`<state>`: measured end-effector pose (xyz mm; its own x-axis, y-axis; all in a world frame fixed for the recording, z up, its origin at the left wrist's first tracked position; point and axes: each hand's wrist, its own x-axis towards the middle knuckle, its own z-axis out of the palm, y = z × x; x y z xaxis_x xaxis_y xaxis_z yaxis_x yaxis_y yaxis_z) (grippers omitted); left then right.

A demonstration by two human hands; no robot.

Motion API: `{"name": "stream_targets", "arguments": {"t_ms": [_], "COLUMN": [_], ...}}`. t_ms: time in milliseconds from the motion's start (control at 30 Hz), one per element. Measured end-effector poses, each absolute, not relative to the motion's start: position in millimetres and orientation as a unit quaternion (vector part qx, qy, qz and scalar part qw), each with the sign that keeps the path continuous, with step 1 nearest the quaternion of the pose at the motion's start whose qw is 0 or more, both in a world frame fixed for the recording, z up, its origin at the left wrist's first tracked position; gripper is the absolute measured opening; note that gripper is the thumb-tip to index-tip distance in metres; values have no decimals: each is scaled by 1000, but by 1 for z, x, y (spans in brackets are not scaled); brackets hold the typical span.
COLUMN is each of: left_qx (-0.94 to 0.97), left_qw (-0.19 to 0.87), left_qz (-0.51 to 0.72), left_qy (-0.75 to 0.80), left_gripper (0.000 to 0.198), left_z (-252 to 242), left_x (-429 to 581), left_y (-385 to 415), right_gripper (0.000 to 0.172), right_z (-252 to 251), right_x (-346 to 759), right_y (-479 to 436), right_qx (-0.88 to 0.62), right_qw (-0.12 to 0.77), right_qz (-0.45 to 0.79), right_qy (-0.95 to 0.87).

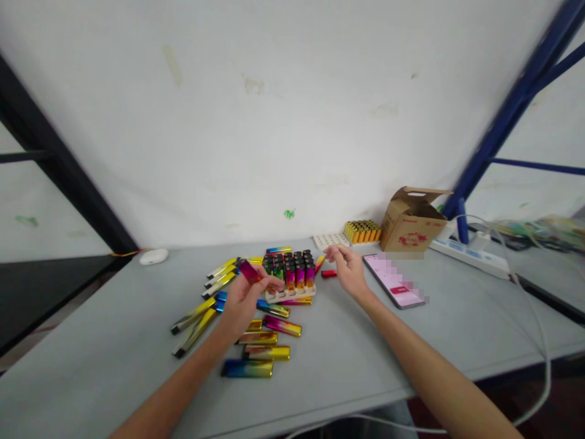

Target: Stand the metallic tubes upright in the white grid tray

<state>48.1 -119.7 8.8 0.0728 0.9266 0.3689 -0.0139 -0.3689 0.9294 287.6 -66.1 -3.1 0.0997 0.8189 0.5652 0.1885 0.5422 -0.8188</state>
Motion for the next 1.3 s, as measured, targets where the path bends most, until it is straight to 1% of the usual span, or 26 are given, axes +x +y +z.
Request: {"name": "stream_targets", "arguments": {"t_ms": [67,167,333,433,533,633,767,867,933,1033,1133,1300], "left_qx": [558,507,467,441,424,411,411,404,407,424,445,498], "left_qw": [446,470,511,543,556,573,634,696,714,705,673,560], "left_qz": [594,618,617,613,618,620,583,535,513,509,523,568], "left_qy": [370,375,375,367,358,343,300,259,247,254,275,340], "left_gripper": [19,21,29,28,25,28,25,32,36,34,32,38], "left_z": [12,17,18,18,19,21,23,20,18,16,18,22], "left_x": [46,42,37,36,36,36,39,42,44,46,46,44], "left_y": [-117,-115,-111,-110,-110,-112,-116,-119,-120,-121,-122,-122], "right_gripper": [24,20,29,34,35,36,38,39,39,38,38,37], "right_z": [-14,-28,-44,-48,-48,-49,-50,-50,-49,-48,-48,-48], "right_x": [294,300,306,307,307,307,307,307,307,307,306,306], "right_y": [-57,-46,-37,-34,-33,-33,-33,-33,-33,-34,-34,-34], "right_qx": [-455,-490,-539,-559,-571,-578,-582,-582,-584,-584,-580,-578], "right_qw": [579,513,409,366,343,330,323,321,319,315,316,312], "right_qz": [218,166,120,109,98,88,79,77,76,74,73,73], "right_qy": [-641,-685,-727,-736,-739,-741,-742,-743,-743,-744,-747,-750]}}
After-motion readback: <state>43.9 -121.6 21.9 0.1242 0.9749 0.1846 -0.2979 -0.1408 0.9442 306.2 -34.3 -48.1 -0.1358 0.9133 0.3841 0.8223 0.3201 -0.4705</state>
